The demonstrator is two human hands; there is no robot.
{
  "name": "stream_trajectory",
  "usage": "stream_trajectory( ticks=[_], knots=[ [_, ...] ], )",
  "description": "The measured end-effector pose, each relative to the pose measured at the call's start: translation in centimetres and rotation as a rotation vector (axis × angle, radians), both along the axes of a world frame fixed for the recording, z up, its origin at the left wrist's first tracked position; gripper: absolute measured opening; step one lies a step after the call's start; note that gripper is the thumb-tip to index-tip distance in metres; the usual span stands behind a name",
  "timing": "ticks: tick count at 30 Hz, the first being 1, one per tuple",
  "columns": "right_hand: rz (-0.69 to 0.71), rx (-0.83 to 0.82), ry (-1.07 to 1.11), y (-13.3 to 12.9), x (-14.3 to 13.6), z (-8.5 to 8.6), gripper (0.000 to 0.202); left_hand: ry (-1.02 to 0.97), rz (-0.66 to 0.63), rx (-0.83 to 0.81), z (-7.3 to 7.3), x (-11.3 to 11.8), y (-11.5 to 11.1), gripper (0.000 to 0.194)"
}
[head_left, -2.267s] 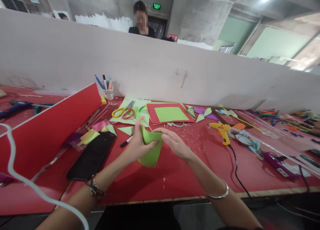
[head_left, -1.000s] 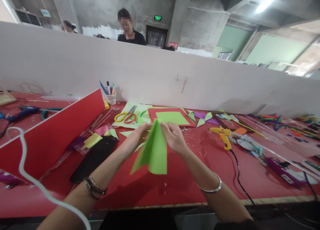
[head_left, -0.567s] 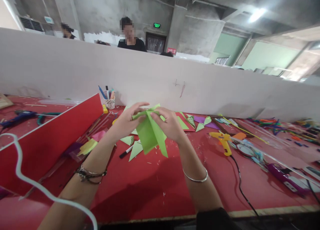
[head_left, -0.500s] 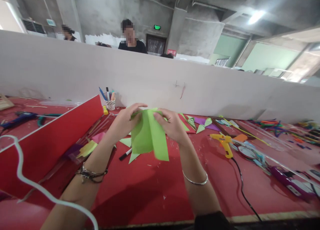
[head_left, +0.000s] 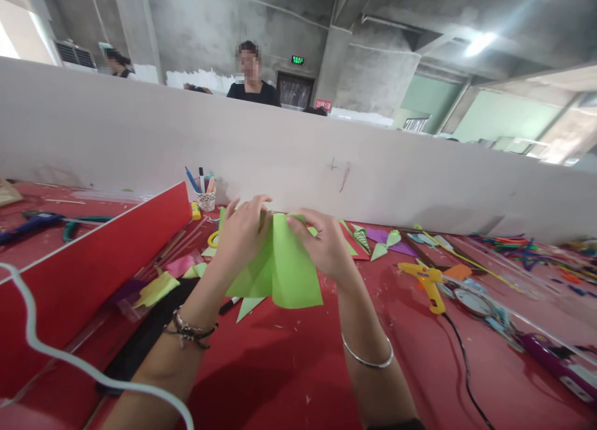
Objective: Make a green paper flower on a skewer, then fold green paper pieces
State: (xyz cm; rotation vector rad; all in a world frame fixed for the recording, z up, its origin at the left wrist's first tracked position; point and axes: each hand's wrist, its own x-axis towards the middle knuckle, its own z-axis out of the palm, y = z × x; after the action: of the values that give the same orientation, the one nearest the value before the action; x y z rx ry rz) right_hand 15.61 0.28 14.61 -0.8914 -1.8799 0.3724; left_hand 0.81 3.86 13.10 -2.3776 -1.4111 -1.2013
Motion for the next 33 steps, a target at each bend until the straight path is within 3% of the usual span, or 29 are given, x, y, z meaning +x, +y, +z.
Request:
stream_trajectory(
  ticks=[4, 11, 15, 20, 26, 33],
  knots=[
    [-0.021, -0.009, 0.036, 0.1, 0.5, 0.0, 0.027, -0.003, -0.042, -0.015, 0.3, -0.5, 0.4, 0.027],
    [-0.066, -0.008, 0.104, -0.1, 1.2, 0.3, 0.03, -0.102, 0.019, 0.064, 0.4, -0.8, 0.5, 0.031],
    [-0.098, -0.016, 0.16, -0.1, 1.7, 0.4, 0.032, -0.259, -0.096, 0.149, 0.4, -1.2, 0.6, 0.036],
    [-0.101, -0.023, 0.215, 0.2, 2.2, 0.3, 0.033, -0.431, -0.228, 0.127, 0.5, -1.3, 0.5, 0.036],
    [-0.203, 0.005, 0.102, 0.5, 2.5, 0.0, 0.035, -0.455, -0.25, 0.111, 0.4, -1.3, 0.8, 0.037],
    [-0.36, 0.073, -0.17, 1.9, 2.5, -0.9, 0.036, -0.444, -0.111, -0.018, -1.3, -1.1, 2.6, 0.038]
  ],
)
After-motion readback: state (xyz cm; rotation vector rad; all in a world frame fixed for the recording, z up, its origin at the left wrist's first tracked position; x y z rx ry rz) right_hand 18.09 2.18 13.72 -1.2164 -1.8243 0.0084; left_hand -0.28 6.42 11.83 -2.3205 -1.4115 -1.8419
